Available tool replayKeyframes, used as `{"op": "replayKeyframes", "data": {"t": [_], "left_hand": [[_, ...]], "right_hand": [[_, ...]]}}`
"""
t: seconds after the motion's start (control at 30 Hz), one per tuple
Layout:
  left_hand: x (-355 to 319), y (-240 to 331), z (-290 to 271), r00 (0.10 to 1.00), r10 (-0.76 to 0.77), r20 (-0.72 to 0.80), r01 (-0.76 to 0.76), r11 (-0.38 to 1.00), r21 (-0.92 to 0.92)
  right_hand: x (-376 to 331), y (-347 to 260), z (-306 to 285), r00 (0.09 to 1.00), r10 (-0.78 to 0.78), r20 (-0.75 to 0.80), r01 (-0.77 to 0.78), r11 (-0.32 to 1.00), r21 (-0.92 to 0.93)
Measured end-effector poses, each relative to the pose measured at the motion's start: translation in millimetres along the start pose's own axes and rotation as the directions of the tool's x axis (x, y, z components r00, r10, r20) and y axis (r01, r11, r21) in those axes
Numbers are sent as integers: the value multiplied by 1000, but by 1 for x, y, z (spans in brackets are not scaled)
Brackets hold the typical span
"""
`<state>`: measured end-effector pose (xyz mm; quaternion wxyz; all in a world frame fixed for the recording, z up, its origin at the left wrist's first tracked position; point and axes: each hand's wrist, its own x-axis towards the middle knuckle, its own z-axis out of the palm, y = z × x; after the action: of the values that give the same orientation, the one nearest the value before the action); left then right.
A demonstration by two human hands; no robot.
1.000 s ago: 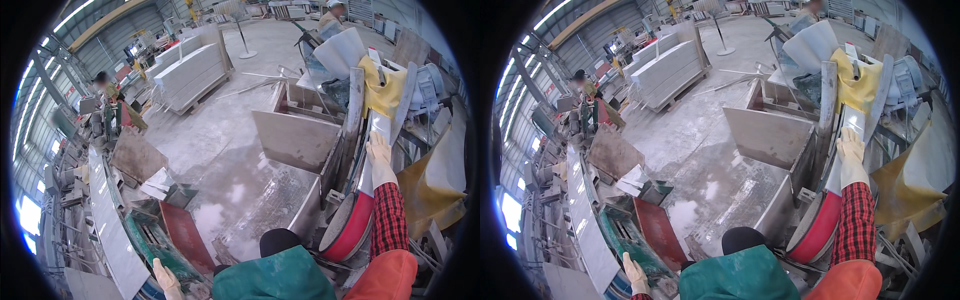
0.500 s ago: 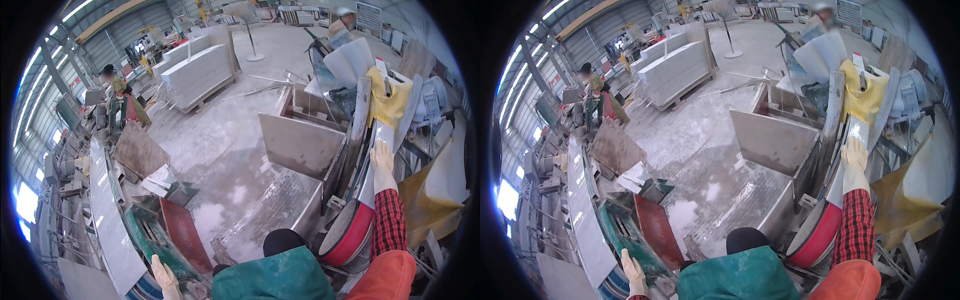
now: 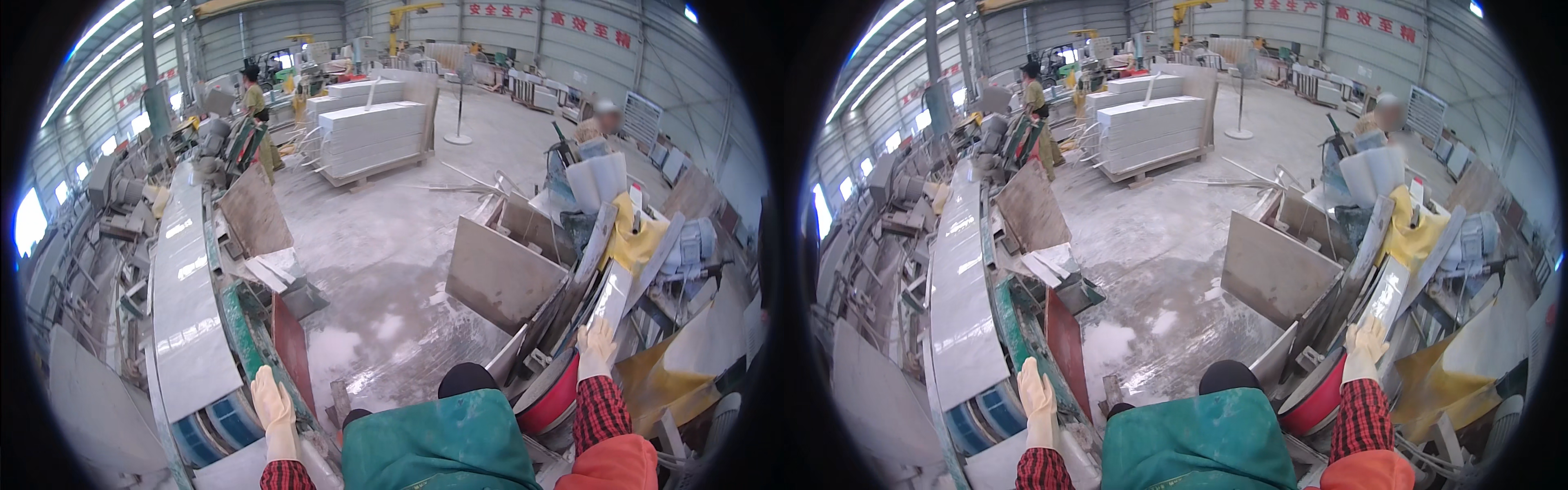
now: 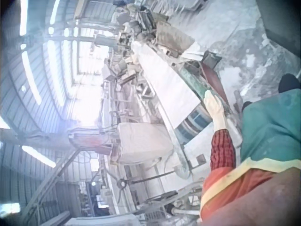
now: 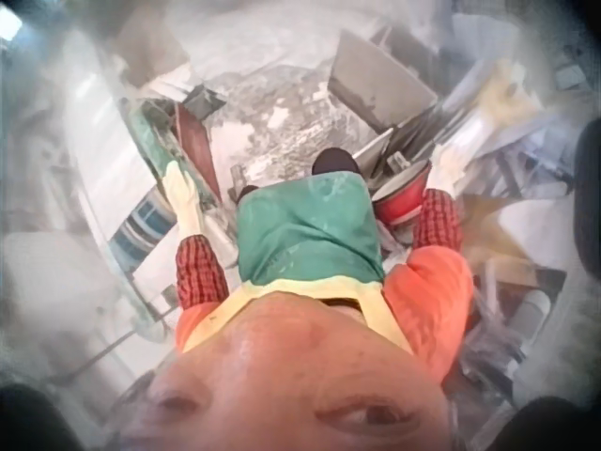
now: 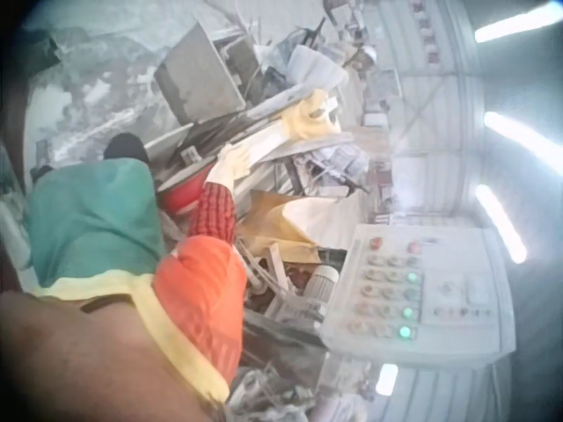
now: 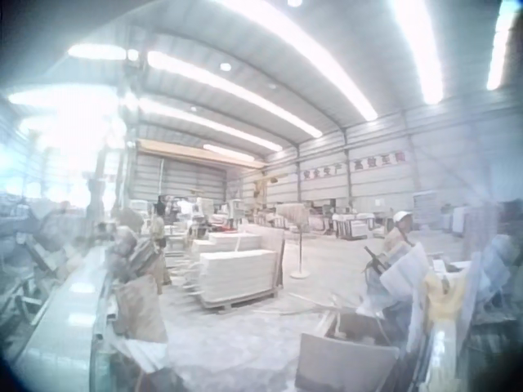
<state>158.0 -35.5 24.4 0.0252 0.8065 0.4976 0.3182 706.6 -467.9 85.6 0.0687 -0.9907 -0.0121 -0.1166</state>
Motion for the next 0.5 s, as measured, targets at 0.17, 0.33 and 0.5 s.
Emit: {"op": "replayKeyframes", "data": {"t": [0.17,0.33,0.5], "left_hand": [[2,1,-8,1000,-11,-8,11,999,-32],[3,14,-21,997,-62,51,65,995,-75],[2,9,-25,997,-64,39,66,997,-46]], "right_hand": [[-14,16,17,999,-17,-33,20,996,81],[-16,41,38,1000,-4,22,-1,978,207],[-74,-3,-22,991,79,-103,-63,986,153]]}}
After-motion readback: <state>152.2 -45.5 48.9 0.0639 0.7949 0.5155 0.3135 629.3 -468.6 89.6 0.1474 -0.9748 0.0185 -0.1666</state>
